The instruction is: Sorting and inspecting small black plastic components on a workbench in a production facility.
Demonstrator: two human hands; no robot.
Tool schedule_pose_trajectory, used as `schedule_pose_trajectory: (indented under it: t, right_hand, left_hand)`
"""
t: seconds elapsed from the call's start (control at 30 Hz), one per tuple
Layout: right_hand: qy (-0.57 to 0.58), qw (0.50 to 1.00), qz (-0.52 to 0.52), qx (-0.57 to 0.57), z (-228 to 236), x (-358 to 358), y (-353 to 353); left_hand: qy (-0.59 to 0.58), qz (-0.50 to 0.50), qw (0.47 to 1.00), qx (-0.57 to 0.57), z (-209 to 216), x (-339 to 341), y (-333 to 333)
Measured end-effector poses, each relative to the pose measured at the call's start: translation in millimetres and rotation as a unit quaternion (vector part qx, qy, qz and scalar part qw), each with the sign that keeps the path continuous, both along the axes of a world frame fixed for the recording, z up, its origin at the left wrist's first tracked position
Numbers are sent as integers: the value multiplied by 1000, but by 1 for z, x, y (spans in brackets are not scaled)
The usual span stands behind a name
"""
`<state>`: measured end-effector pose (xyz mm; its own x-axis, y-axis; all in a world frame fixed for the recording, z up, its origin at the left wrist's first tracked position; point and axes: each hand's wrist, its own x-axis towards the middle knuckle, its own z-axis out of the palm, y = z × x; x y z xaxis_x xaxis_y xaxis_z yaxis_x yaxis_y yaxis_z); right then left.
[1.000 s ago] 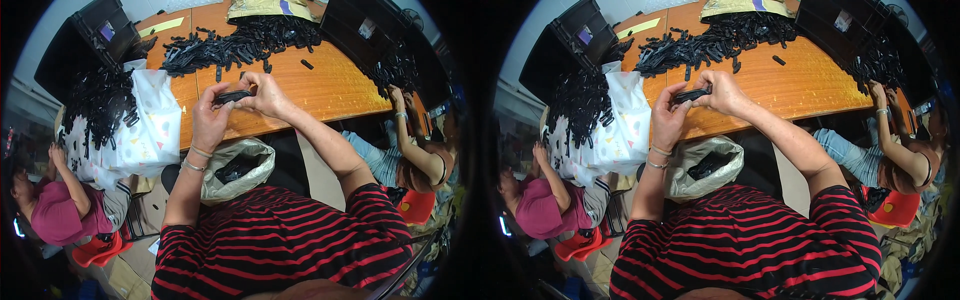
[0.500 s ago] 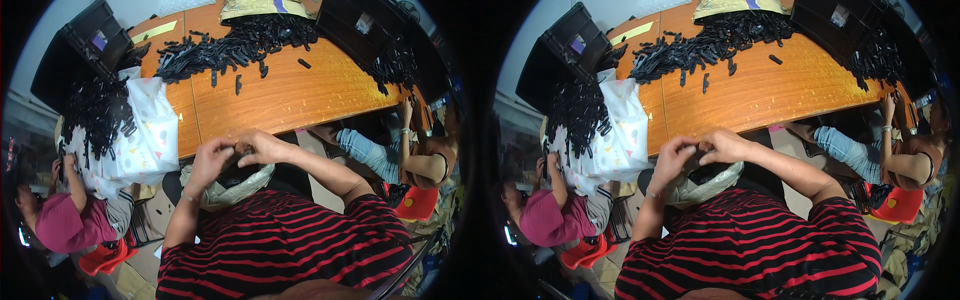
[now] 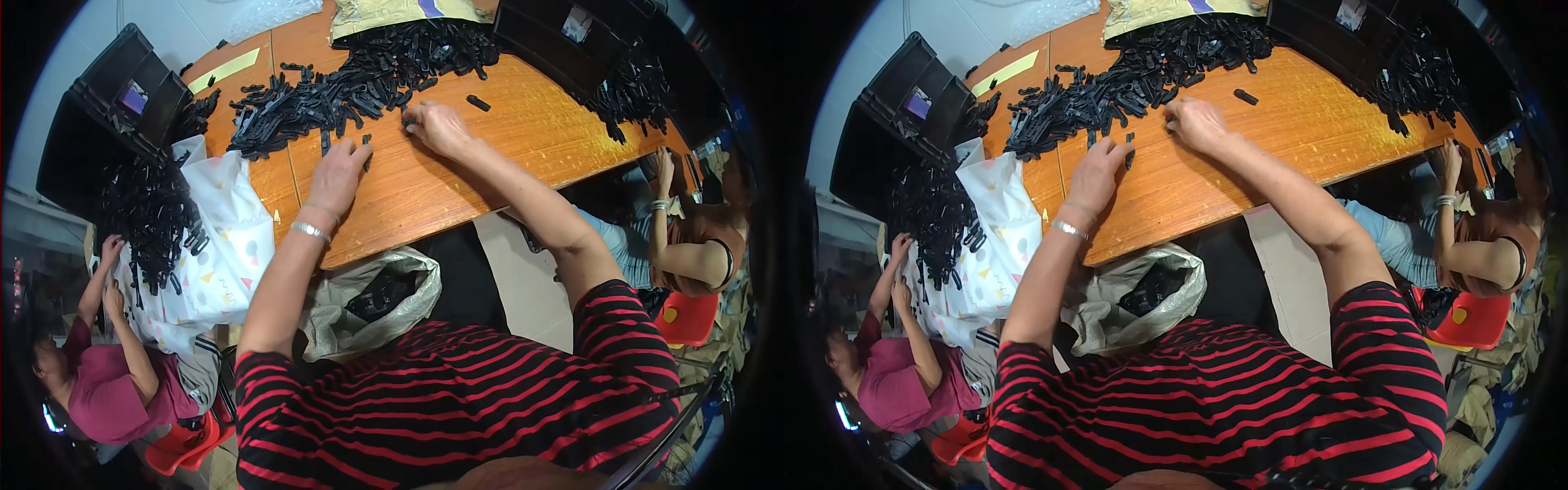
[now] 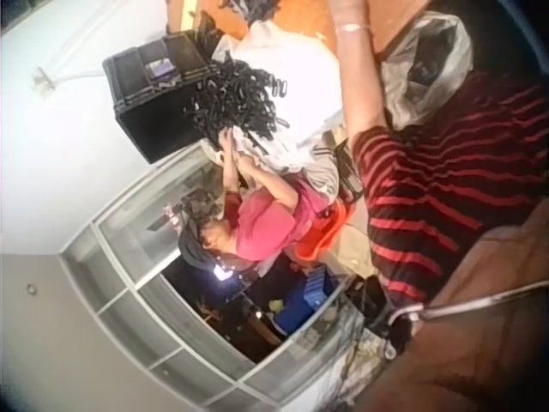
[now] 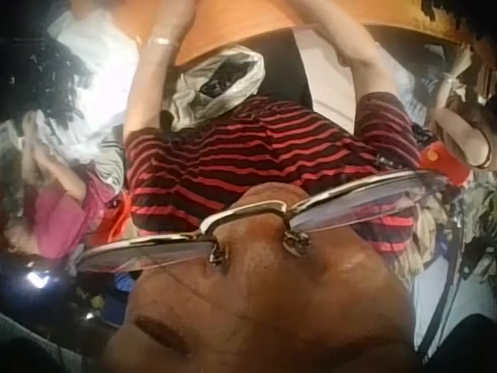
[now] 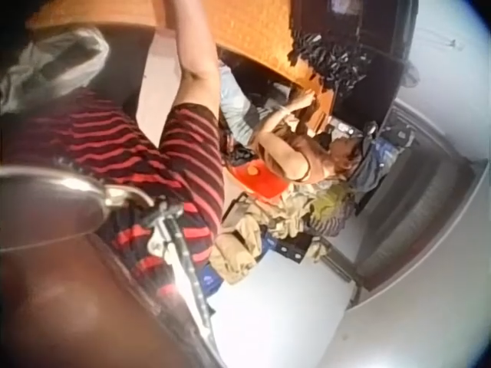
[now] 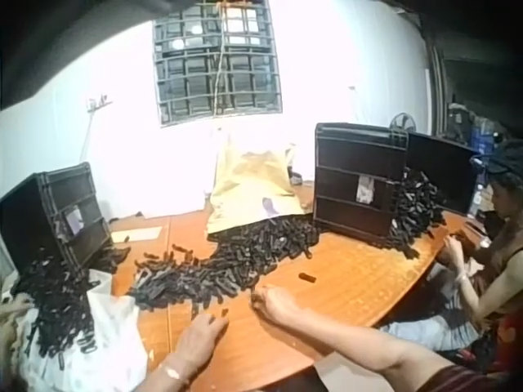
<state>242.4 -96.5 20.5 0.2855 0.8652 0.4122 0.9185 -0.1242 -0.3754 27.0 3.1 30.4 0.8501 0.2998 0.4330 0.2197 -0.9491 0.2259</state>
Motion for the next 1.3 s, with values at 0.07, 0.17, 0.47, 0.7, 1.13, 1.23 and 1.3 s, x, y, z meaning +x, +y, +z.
schedule_pose_trajectory:
  t: [0.07, 0.17, 0.47, 0.7, 1.13, 1.23, 1.3]
  right_hand:
    - [2, 999, -17, -49, 4, -3, 7]
    - [-2, 994, -46, -103, 4, -3, 9]
    - [59, 984, -116, -118, -1, 15, 17]
    - [324, 927, -105, -153, 8, 27, -10]
    - [54, 968, -192, -150, -6, 33, -25]
    - [43, 975, -182, -117, -9, 31, -34]
    - [31, 983, -162, -80, -6, 22, -40]
  left_hand:
    - [53, -37, 998, 20, -6, 11, 14]
    - [59, -59, 996, 37, -11, 18, 24]
    - [5, -66, 989, 133, -6, 32, 32]
    - [61, -11, 998, -30, -1, 21, 23]
    - [36, 18, 999, -2, -15, 15, 5]
    - [9, 40, 999, -20, -15, 15, 0]
    - [-18, 63, 997, -39, -17, 12, -4]
